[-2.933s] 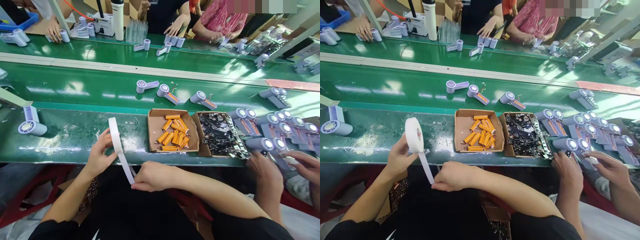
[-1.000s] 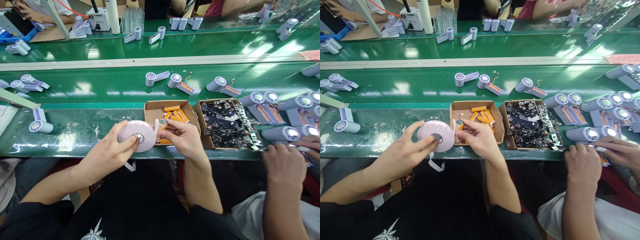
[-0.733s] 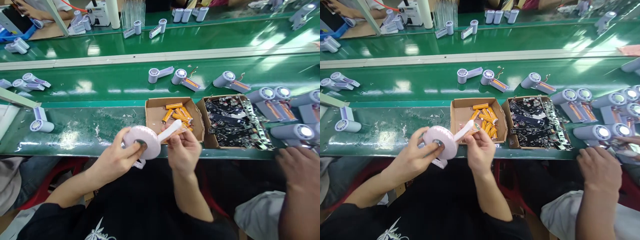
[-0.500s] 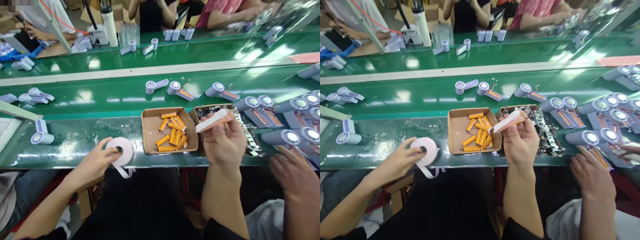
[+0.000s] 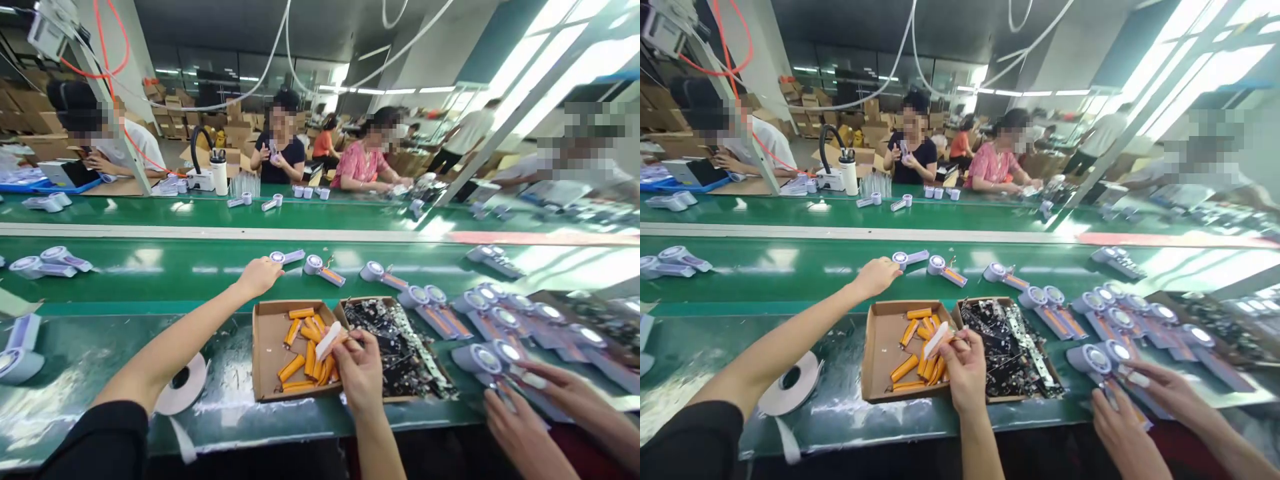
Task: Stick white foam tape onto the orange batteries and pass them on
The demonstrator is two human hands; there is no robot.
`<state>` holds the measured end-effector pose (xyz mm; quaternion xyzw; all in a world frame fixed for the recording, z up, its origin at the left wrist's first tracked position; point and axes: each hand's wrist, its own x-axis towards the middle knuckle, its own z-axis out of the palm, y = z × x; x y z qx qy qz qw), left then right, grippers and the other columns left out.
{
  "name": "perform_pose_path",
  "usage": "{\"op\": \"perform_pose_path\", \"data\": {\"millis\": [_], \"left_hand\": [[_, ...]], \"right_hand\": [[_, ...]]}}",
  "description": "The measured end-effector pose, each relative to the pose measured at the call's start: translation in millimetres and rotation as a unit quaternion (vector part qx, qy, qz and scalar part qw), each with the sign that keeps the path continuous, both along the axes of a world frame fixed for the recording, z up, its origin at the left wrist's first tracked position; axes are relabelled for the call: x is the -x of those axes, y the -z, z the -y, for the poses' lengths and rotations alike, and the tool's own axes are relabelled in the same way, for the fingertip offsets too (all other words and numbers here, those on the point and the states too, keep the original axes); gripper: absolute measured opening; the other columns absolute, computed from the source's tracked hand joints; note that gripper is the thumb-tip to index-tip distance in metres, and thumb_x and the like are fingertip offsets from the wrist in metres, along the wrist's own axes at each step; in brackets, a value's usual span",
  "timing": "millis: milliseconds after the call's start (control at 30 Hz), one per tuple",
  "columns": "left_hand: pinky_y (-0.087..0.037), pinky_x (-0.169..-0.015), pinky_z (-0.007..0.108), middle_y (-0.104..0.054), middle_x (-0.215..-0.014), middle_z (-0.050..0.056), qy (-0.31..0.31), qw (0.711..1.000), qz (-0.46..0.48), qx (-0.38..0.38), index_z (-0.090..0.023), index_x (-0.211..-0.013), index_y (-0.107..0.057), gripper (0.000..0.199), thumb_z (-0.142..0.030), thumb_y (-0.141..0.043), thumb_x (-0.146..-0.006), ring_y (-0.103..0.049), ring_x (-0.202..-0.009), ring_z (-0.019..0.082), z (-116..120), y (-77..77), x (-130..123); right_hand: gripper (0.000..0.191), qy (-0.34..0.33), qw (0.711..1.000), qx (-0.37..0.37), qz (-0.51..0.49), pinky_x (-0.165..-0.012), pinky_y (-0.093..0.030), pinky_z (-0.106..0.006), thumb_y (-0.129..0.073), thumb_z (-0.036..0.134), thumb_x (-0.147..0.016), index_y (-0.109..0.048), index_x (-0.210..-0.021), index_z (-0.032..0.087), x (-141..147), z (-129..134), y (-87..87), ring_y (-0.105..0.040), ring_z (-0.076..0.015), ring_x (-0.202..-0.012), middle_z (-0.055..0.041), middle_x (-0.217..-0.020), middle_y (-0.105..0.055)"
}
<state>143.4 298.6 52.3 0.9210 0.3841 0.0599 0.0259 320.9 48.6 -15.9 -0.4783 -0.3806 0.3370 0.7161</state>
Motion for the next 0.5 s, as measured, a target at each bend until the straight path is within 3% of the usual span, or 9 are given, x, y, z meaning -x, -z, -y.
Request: {"op": "perform_pose_path", "data": {"millis": [100,167,233,333,400,500], "left_hand": [[-0.050,-0.111,0.043,-0.066,-0.143,0.012,-0.012,1.000,-0.010,0.014,-0.024,-0.137,-0.067,0.035,-0.028,-0.063,-0.103,-0.052,-0.141,0.032,-30,8.8,-60],[-0.052,-0.109,0.048,-0.063,-0.145,0.015,-0.035,0.998,-0.032,0.034,-0.020,-0.136,-0.066,0.036,-0.032,-0.065,-0.102,-0.053,-0.139,0.035,-42,17.5,-76],[-0.054,-0.107,0.051,-0.061,-0.143,0.015,-0.046,0.996,-0.057,0.056,-0.018,-0.132,-0.066,0.034,-0.033,-0.066,-0.103,-0.057,-0.133,0.032,-49,25.9,-77],[-0.052,-0.109,0.054,-0.061,-0.140,0.012,-0.031,0.992,-0.089,0.087,-0.018,-0.125,-0.069,0.030,-0.030,-0.071,-0.098,-0.056,-0.132,0.031,-58,33.8,-49],[-0.050,-0.108,0.055,-0.064,-0.135,0.014,-0.018,0.989,-0.099,0.108,-0.018,-0.113,-0.074,0.024,-0.022,-0.076,-0.090,-0.053,-0.133,0.035,-60,35.3,-13],[-0.048,-0.110,0.052,-0.069,-0.125,0.012,-0.005,0.985,-0.086,0.150,-0.021,-0.093,-0.078,0.019,-0.013,-0.080,-0.076,-0.053,-0.130,0.035,-55,34.1,56]], "right_hand": [[0.041,-0.012,0.999,0.015,0.040,-0.077,-0.068,-0.032,-0.087,0.046,-0.084,-0.058,-0.106,0.026,3,0,6.1,-0.081,-0.0209,-0.081,-0.0019,-0.087,-0.079],[0.039,-0.026,0.996,0.032,0.074,-0.077,-0.069,-0.031,-0.087,0.047,-0.084,-0.064,-0.106,0.024,6,2,8.7,-0.081,-0.0216,-0.082,-0.0052,-0.092,-0.080],[0.037,-0.054,0.991,0.052,0.111,-0.077,-0.069,-0.032,-0.086,0.048,-0.085,-0.070,-0.105,0.023,7,5,9.8,-0.082,-0.0240,-0.084,-0.0089,-0.096,-0.082],[0.035,-0.118,0.979,0.069,0.152,-0.075,-0.070,-0.034,-0.085,0.049,-0.086,-0.078,-0.106,0.021,5,10,10.1,-0.083,-0.0267,-0.083,-0.0125,-0.098,-0.083],[0.038,-0.140,0.975,0.070,0.159,-0.072,-0.070,-0.033,-0.086,0.050,-0.085,-0.082,-0.108,0.021,1,11,11.4,-0.083,-0.0273,-0.080,-0.0131,-0.097,-0.084],[0.041,-0.122,0.978,0.068,0.152,-0.067,-0.070,-0.030,-0.090,0.049,-0.080,-0.085,-0.108,0.021,-7,12,15.6,-0.083,-0.0280,-0.076,-0.0120,-0.093,-0.085]]}}
